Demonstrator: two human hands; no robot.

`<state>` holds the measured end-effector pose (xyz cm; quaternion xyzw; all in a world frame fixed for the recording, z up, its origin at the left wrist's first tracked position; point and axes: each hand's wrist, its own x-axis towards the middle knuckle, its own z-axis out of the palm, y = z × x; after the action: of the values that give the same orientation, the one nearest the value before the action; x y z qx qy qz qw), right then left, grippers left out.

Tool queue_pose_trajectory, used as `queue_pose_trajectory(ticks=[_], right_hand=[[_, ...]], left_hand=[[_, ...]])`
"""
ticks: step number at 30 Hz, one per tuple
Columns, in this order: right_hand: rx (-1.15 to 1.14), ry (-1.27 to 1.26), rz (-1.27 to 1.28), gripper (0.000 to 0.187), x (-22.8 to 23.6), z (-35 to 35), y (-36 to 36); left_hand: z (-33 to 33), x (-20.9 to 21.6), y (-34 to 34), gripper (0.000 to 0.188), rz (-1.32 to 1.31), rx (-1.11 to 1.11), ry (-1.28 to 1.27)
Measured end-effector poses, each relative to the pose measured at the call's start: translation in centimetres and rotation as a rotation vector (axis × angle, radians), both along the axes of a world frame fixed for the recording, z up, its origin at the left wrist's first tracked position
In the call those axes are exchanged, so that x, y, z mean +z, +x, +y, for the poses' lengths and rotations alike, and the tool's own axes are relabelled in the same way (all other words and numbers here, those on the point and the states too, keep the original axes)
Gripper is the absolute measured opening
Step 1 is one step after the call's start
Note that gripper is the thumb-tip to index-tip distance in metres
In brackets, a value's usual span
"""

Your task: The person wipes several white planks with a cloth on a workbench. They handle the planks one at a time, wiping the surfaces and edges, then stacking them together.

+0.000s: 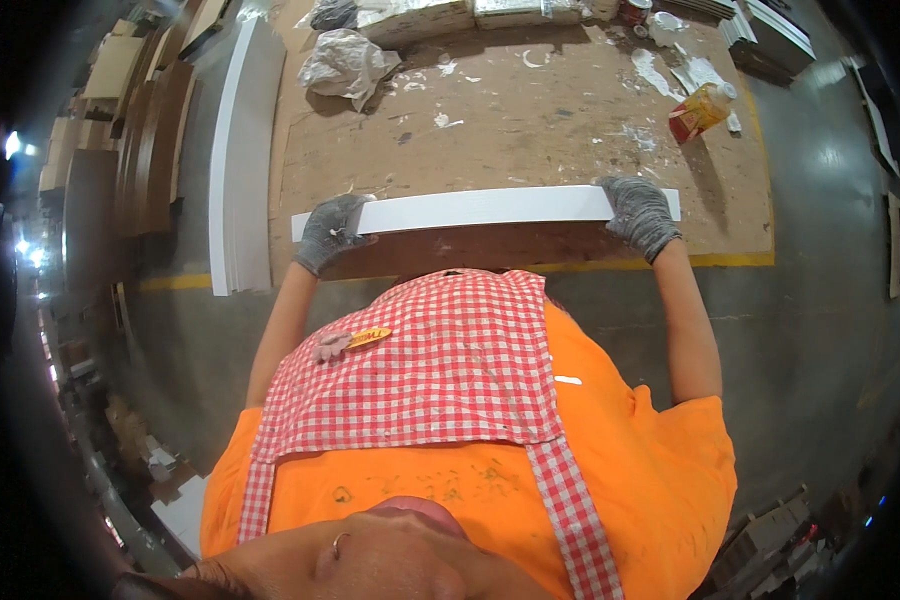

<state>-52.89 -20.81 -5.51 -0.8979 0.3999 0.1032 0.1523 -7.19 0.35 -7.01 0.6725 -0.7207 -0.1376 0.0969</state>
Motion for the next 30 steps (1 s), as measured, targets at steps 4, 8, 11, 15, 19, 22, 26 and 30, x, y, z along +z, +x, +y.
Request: queue_pose_trajectory(ticks=[4,8,11,15,19,22,26,30], right_hand=[[0.032,-0.113,0.008,0.100,1.4,2.2,2.8],[0.053,-0.325,-0.326,0.085,-2.6,5.9,8.9],[-0.060,-0.292,-0.330,0.066,-2.7,8.3,13.5],[-0.285,-0.440,-0.226,0.053,-3.1,7.4,9.9],[-0.512,-0.511,0.106,0.046,-4.1,2.6,-0.4],[-0.701,-0.756,0.071,0.049,-7.0,-0.7,-7.4],[-0.834,-0.708,-0.116,0.055,-7.0,-1.2,-7.8],[-0.669,-0.715,-0.184,0.053,-7.1,0.5,-0.5]], left_hand=[[-0.4,1.5,-2.6,0.081,-0.272,0.010,-0.045],[-2.3,-0.2,-5.2,0.063,-0.106,0.063,-0.143],[-2.8,-2.4,-4.9,0.037,-0.160,0.032,-0.187],[-2.5,-2.5,-5.0,0.028,-0.069,0.061,-0.201],[-2.2,-2.2,-5.2,0.028,-0.032,0.091,-0.213],[-2.7,-2.2,-5.2,0.029,-0.018,0.080,-0.220],[-2.2,-2.4,-4.7,0.031,-0.042,0.036,-0.330],[-2.4,-2.1,-1.4,0.030,0.084,0.073,-0.483]])
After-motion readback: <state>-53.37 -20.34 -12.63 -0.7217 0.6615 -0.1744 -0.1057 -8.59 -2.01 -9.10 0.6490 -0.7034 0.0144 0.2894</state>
